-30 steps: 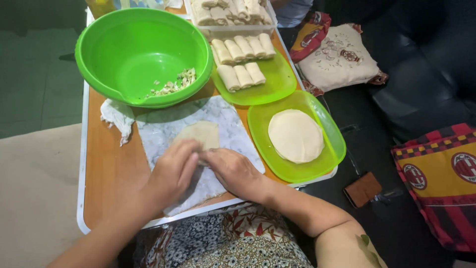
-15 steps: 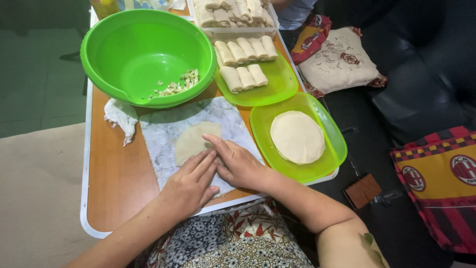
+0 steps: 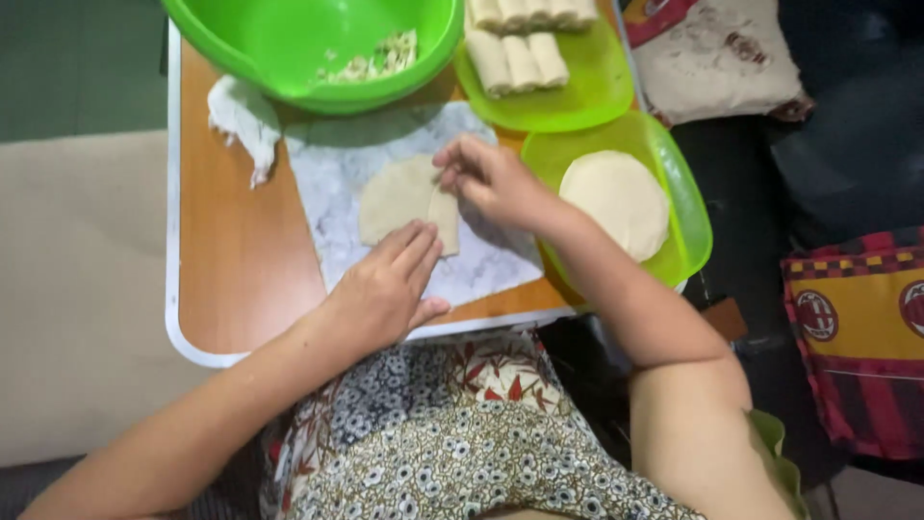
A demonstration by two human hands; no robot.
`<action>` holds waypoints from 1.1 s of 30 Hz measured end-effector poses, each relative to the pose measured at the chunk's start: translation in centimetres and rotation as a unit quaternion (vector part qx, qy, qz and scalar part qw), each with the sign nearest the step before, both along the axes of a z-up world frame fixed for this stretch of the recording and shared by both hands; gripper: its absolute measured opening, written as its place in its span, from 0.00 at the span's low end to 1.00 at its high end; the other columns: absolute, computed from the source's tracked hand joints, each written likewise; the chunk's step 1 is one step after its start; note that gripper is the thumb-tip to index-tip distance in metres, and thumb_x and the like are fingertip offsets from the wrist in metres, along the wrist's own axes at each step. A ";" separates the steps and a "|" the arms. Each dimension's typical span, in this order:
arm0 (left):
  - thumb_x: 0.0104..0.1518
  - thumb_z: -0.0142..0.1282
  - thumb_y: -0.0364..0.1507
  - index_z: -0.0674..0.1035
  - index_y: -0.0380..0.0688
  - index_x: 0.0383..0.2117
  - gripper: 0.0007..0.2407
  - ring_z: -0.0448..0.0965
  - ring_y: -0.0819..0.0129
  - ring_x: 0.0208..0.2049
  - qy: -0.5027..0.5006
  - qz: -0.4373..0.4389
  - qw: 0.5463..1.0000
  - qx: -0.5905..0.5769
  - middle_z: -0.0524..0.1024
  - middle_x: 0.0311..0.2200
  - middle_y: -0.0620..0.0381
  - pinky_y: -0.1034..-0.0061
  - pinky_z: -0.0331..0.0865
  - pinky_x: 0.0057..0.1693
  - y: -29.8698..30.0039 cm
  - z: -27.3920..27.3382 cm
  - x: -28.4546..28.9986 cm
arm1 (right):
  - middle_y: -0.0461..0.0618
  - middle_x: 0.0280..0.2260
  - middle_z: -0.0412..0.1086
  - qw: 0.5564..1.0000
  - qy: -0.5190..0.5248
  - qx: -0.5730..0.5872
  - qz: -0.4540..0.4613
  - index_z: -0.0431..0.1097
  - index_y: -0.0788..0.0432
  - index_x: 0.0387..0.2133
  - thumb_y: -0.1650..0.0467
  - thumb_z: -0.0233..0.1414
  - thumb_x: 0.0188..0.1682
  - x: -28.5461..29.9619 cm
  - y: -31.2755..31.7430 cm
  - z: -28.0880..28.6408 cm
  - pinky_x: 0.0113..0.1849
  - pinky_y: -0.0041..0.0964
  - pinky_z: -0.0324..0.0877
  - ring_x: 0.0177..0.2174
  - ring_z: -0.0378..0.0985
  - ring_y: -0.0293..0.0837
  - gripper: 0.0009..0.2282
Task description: The recorder is placing filling into dough wrappers and rolling them into pastry cylinders.
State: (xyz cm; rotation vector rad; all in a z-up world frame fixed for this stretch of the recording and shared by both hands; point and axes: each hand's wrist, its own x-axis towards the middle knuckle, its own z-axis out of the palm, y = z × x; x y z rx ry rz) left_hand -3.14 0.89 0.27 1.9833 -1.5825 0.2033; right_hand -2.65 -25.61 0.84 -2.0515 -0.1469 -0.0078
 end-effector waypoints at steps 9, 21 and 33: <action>0.56 0.60 0.41 0.72 0.21 0.54 0.30 0.63 0.39 0.64 0.023 -0.007 1.000 -0.008 0.67 0.59 0.31 0.57 0.61 0.66 0.1 -0.5 -0.1 | 0.53 0.35 0.77 0.984 0.042 -0.161 0.061 0.71 0.61 0.41 0.75 0.53 0.51 1.5 1.9 3.2 0.40 0.39 0.73 0.36 0.80 0.46 0.06; 0.63 0.51 0.39 0.63 0.30 0.65 0.29 0.62 0.33 0.64 0.098 -0.023 0.995 -0.016 0.64 0.61 0.26 0.50 0.54 0.70 1.1 0.0 -0.5 | 0.47 0.40 0.79 0.892 -0.242 -0.270 0.269 0.79 0.56 0.37 0.74 0.61 0.44 5.0 7.7 4.0 0.44 0.47 0.73 0.43 0.76 0.53 0.08; 0.67 0.48 0.30 0.72 0.34 0.58 0.16 0.69 0.42 0.64 0.280 -0.040 0.956 -0.073 0.72 0.58 0.34 0.57 0.58 0.71 2.3 0.0 0.9 | 0.46 0.31 0.76 0.886 -0.236 -0.318 0.243 0.79 0.55 0.28 0.73 0.63 0.41 5.6 7.8 2.5 0.41 0.45 0.73 0.39 0.75 0.52 0.04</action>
